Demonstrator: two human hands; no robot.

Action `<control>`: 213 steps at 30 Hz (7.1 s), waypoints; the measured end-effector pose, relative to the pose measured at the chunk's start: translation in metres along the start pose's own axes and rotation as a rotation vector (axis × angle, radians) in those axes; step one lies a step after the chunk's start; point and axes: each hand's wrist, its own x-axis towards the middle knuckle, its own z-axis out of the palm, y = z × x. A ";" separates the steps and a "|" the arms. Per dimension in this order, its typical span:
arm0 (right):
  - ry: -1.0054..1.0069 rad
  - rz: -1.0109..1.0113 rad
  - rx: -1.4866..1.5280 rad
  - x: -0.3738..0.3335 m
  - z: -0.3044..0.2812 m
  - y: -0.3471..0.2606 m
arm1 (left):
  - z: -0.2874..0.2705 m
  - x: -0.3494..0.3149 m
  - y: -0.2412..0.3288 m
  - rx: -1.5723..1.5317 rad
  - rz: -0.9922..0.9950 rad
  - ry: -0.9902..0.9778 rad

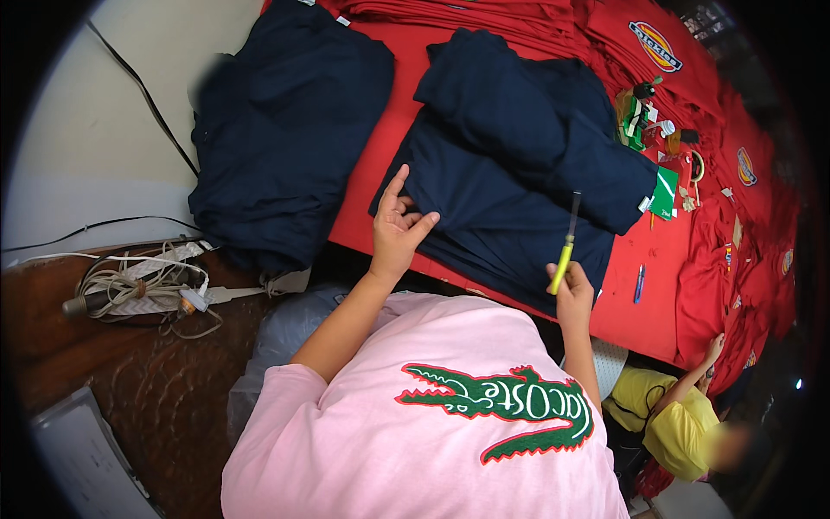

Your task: The person trims threads from dark garments using shears while working at a table covered in stacks of t-shirts.

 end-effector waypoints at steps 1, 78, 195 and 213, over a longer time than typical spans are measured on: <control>-0.026 -0.022 -0.182 -0.002 0.002 -0.012 | 0.001 0.001 -0.002 -0.004 0.014 0.039; -0.026 0.328 0.507 0.004 -0.079 0.081 | -0.108 0.015 -0.028 0.693 -0.629 0.159; -0.327 -0.216 -0.085 -0.003 -0.121 0.104 | 0.231 -0.094 -0.106 0.004 -0.150 -0.016; -0.324 -0.234 -0.173 0.014 -0.110 0.092 | 0.217 -0.096 -0.110 0.047 -0.095 -0.032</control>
